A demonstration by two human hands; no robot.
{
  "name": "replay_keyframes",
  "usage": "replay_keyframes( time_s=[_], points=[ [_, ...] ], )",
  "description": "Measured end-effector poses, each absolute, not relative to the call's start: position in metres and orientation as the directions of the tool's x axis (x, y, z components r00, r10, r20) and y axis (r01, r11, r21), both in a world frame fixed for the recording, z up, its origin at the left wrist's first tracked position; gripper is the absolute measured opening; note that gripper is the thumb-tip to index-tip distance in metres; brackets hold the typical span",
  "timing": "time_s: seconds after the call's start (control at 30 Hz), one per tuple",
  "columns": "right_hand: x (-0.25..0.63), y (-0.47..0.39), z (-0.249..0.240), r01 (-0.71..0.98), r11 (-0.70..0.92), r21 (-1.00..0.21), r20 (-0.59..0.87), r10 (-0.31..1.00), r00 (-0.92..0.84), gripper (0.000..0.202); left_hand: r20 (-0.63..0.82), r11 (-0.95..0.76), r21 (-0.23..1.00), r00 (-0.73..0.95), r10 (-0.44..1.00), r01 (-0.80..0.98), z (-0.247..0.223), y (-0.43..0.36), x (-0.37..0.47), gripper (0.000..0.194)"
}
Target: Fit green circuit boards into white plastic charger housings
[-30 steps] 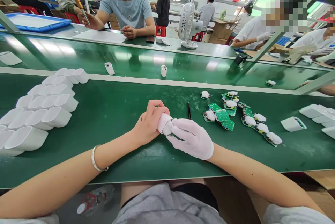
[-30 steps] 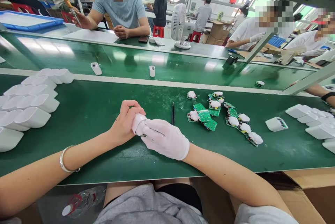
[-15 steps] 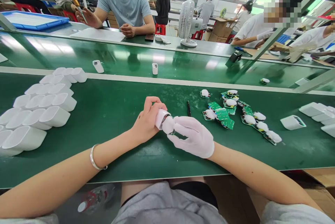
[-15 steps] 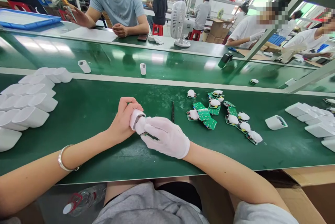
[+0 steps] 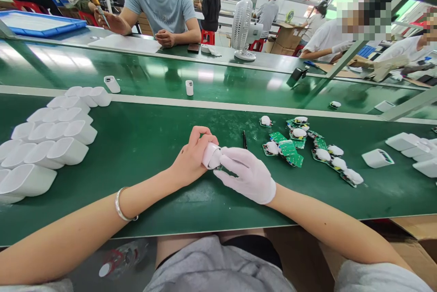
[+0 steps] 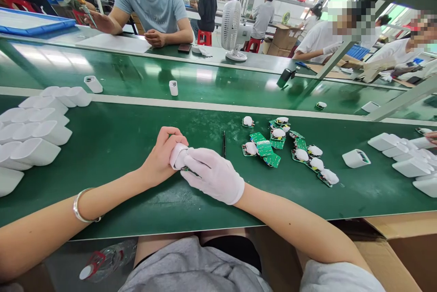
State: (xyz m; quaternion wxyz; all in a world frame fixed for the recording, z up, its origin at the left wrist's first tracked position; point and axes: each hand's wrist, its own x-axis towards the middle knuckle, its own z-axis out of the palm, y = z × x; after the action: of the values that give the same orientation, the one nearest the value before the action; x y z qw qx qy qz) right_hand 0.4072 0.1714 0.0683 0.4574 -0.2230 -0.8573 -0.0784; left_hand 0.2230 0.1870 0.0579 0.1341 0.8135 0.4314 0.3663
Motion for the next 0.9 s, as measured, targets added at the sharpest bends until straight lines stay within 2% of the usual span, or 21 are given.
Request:
replay_keyframes(
  time_s=[0.07, 0.13, 0.2, 0.23, 0.3, 0.37, 0.43, 0.53, 0.6, 0.63, 0.7, 0.77, 0.8, 0.83, 0.87, 0.9],
  points=[
    [0.407, 0.169, 0.071, 0.414, 0.883, -0.219, 0.803, 0.405, -0.438, 0.029, 0.424, -0.57, 0.604, 0.381, 0.821, 0.557, 0.06, 0.186, 0.224, 0.033],
    [0.406, 0.168, 0.075, 0.317, 0.792, -0.522, 0.733, 0.606, -0.309, 0.025, 0.362, -0.568, 0.651, 0.451, 0.816, 0.504, 0.063, 0.184, 0.227, 0.034],
    [0.405, 0.17, 0.078, 0.128, 0.536, -0.834, 0.5, 0.833, -0.236, 0.028, 0.311, -0.572, 0.664, 0.518, 0.797, 0.481, 0.066, 0.181, 0.229, 0.034],
    [0.404, 0.171, 0.078, 0.035, 0.365, -0.93, 0.341, 0.898, -0.278, 0.032, 0.292, -0.571, 0.663, 0.535, 0.793, 0.484, 0.067, 0.179, 0.23, 0.033],
    [0.404, 0.175, 0.078, -0.043, 0.065, -0.997, 0.078, 0.892, -0.445, 0.041, 0.279, -0.563, 0.663, 0.535, 0.798, 0.494, 0.068, 0.177, 0.232, 0.032],
    [0.404, 0.179, 0.076, -0.02, -0.105, -0.994, -0.077, 0.833, -0.548, 0.042, 0.289, -0.561, 0.658, 0.519, 0.804, 0.502, 0.069, 0.176, 0.233, 0.03],
    [0.405, 0.18, 0.074, 0.0, -0.162, -0.987, -0.137, 0.835, -0.533, 0.041, 0.296, -0.57, 0.642, 0.52, 0.801, 0.513, 0.067, 0.175, 0.234, 0.027],
    [0.408, 0.18, 0.078, 0.109, -0.098, -0.989, -0.14, 0.853, -0.502, 0.043, 0.262, -0.573, 0.609, 0.542, 0.798, 0.549, 0.065, 0.177, 0.234, 0.026],
    [0.414, 0.181, 0.085, 0.306, 0.049, -0.951, -0.104, 0.88, -0.463, 0.038, 0.242, -0.562, 0.619, 0.547, 0.801, 0.549, 0.064, 0.18, 0.233, 0.027],
    [0.418, 0.182, 0.088, 0.436, 0.128, -0.891, -0.068, 0.911, -0.406, 0.036, 0.235, -0.549, 0.64, 0.543, 0.806, 0.538, 0.063, 0.181, 0.233, 0.028],
    [0.427, 0.188, 0.092, 0.708, 0.195, -0.679, 0.055, 0.975, -0.216, 0.039, 0.213, -0.511, 0.694, 0.534, 0.818, 0.507, 0.063, 0.185, 0.231, 0.029],
    [0.436, 0.196, 0.092, 0.889, 0.121, -0.441, 0.139, 0.988, -0.065, 0.038, 0.17, -0.471, 0.733, 0.539, 0.825, 0.49, 0.063, 0.187, 0.231, 0.028],
    [0.44, 0.201, 0.091, 0.932, 0.074, -0.355, 0.125, 0.992, -0.031, 0.035, 0.144, -0.455, 0.743, 0.547, 0.825, 0.491, 0.064, 0.188, 0.23, 0.026],
    [0.443, 0.205, 0.089, 0.949, 0.044, -0.312, 0.071, 0.997, -0.023, 0.029, 0.117, -0.44, 0.75, 0.555, 0.824, 0.494, 0.064, 0.189, 0.23, 0.025],
    [0.446, 0.209, 0.087, 0.945, 0.027, -0.325, -0.01, 0.999, -0.032, 0.023, 0.094, -0.425, 0.756, 0.56, 0.823, 0.497, 0.065, 0.19, 0.23, 0.026],
    [0.448, 0.212, 0.086, 0.92, 0.009, -0.392, -0.1, 0.994, -0.053, 0.017, 0.078, -0.414, 0.762, 0.564, 0.822, 0.498, 0.066, 0.191, 0.229, 0.029]
  ],
)
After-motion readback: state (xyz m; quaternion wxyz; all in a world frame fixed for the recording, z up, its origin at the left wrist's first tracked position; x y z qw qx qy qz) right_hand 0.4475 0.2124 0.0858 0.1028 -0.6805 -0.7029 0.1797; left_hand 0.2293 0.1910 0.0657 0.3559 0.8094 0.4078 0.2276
